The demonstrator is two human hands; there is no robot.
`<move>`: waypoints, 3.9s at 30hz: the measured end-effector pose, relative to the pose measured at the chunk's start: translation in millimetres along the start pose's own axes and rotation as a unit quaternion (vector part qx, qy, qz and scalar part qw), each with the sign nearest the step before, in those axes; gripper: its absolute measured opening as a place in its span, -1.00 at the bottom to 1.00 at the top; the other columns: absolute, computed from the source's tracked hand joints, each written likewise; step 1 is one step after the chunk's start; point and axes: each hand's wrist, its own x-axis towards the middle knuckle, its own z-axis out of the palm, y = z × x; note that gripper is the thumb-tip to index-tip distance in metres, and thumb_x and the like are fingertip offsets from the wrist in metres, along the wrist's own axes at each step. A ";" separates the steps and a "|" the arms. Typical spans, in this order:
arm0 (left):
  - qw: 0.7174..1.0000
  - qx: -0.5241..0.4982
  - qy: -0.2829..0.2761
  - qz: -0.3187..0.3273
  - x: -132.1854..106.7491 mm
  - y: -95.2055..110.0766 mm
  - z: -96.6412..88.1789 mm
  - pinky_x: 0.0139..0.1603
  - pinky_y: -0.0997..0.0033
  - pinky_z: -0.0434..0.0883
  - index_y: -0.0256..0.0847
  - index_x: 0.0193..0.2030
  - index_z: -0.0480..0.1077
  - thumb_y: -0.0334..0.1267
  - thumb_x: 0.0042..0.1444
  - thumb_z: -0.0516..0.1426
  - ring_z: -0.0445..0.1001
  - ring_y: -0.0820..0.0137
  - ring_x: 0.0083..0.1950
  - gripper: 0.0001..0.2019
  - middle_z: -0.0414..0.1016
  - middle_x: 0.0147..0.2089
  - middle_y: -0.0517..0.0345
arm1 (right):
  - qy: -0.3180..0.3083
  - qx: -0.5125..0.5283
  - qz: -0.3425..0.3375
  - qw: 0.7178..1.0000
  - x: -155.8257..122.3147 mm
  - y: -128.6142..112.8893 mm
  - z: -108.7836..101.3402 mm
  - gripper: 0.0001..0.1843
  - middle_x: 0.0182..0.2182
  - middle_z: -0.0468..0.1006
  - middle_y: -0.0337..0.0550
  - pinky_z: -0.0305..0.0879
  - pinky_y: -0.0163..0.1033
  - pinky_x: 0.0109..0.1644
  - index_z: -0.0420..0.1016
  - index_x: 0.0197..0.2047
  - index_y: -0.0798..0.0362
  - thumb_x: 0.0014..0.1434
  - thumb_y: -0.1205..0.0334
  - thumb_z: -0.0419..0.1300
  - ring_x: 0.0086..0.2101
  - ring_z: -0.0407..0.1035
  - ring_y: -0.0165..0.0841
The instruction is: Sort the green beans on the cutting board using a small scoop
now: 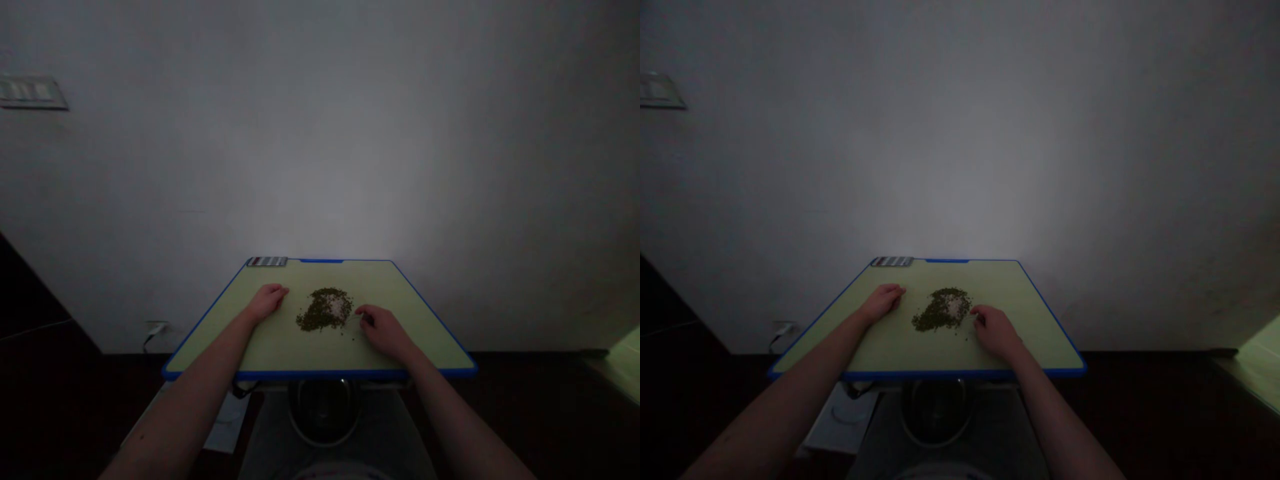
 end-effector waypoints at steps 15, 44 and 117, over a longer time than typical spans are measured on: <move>1.000 0.014 0.004 -0.003 2.8 -0.8 -2.1 -0.61 0.47 0.05 -0.23 -0.71 0.17 0.04 -0.09 -0.02 0.07 0.54 -0.70 -0.61 0.10 -0.78 0.30 | 0.022 -0.024 0.062 0.998 -19.5 -4.2 5.5 -0.76 -0.57 0.43 -0.23 0.01 -0.36 -0.43 0.40 -0.26 0.06 -0.05 0.31 0.04 -0.52 0.25 -0.44; 1.000 0.006 0.001 0.000 1.4 -1.7 1.0 -0.60 0.48 0.07 -0.23 -0.70 0.17 0.02 -0.08 -0.01 0.08 0.54 -0.69 -0.62 0.11 -0.77 0.31 | -0.029 0.003 -0.006 1.000 6.1 -0.4 2.5 -0.74 -0.54 0.42 -0.24 0.07 -0.36 -0.37 0.39 -0.20 0.06 0.01 0.34 0.01 -0.49 0.25 -0.44; 1.000 0.003 0.001 -0.008 0.8 0.0 -0.5 -0.61 0.48 0.06 -0.23 -0.70 0.16 0.01 -0.08 -0.01 0.07 0.55 -0.70 -0.63 0.11 -0.78 0.31 | -0.036 -0.016 -0.090 0.995 4.6 -16.3 2.9 -0.76 -0.40 0.46 -0.17 0.13 -0.33 -0.29 0.38 -0.20 0.06 0.04 0.34 0.01 -0.39 0.29 -0.39</move>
